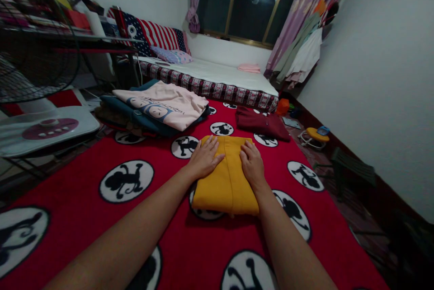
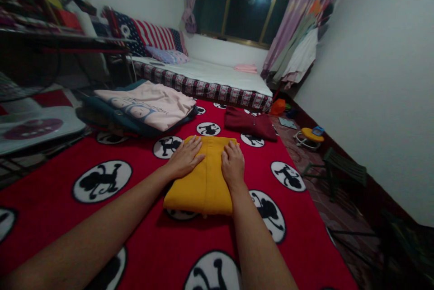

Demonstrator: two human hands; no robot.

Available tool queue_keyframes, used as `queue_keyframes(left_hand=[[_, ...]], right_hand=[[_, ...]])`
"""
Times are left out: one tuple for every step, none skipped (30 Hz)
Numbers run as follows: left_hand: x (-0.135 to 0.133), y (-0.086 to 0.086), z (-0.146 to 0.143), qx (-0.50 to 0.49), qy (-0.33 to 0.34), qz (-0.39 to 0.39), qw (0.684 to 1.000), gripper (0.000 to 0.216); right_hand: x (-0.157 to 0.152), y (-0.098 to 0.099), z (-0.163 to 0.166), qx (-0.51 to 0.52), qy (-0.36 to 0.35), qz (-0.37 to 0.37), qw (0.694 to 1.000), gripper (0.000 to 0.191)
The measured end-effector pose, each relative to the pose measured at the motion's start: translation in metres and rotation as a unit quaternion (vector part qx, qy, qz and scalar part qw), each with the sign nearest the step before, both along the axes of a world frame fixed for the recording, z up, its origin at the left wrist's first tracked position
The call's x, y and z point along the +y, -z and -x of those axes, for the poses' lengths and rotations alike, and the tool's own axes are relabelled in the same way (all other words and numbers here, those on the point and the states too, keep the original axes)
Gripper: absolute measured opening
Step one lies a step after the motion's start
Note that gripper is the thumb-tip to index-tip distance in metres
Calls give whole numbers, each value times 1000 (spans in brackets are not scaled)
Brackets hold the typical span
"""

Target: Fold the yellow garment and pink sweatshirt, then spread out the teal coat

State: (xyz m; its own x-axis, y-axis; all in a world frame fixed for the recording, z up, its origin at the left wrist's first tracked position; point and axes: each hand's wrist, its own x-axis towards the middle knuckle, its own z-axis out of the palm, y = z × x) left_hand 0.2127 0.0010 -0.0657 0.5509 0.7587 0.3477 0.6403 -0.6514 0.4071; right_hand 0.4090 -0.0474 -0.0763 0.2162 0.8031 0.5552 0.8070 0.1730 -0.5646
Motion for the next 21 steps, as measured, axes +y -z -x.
queue_keyframes(left_hand=[[1,4,0,0,-16,-5,1000,52],[2,7,1,-8,-38,-13,999,54],[3,8,2,-20,-66,-19,997,54],[4,8,4,-35,-99,-24,994,53],[5,7,5,-48,-129,-26,990,52],[6,5,7,-61,-152,-25,986,51],[7,2,9,-73,-165,-23,983,50],[7,0,11,-87,-172,-19,981,50],[8,-2,12,-103,-175,-11,979,51],[9,-3,13,-126,-178,3,976,54],[11,-5,13,-155,-187,28,970,60],[12,-6,14,-192,-199,65,959,67],[13,-7,14,-235,-209,113,942,73],[14,-10,14,-284,-212,172,919,77],[15,-14,15,-333,-204,235,890,78],[14,-21,16,-380,-183,291,859,77],[12,-31,17,-424,-152,328,831,75],[9,-43,18,-461,-111,338,813,74],[5,-58,20,-492,-69,318,808,75],[0,-74,22,-515,-30,273,812,78],[-5,-90,24,-529,4,209,822,81]], right_hand=[[0,1,0,6,12,3,1000,35],[-1,1,0,16,30,3,999,36],[-1,2,-1,30,52,1,998,38],[-1,2,-1,46,76,-1,996,41],[-1,2,-1,61,96,-2,993,45],[0,2,-2,74,111,-3,991,49],[1,1,-2,87,121,-4,989,53],[2,1,-3,101,128,-4,987,56],[4,1,-4,118,134,-3,984,58],[5,1,-6,139,139,0,980,61],[6,0,-8,164,142,5,976,62],[7,-1,-9,196,138,16,971,61],[7,-2,-11,237,123,35,963,58],[6,-6,-12,286,94,60,952,52],[4,-11,-13,337,53,88,936,45],[1,-19,-12,385,10,111,916,38],[-3,-29,-10,423,-28,120,898,33],[-7,-42,-8,447,-57,103,887,32],[-11,-58,-5,455,-76,58,885,33],[-16,-75,-2,449,-87,-10,889,37],[-20,-92,1,434,-94,-96,891,43]])
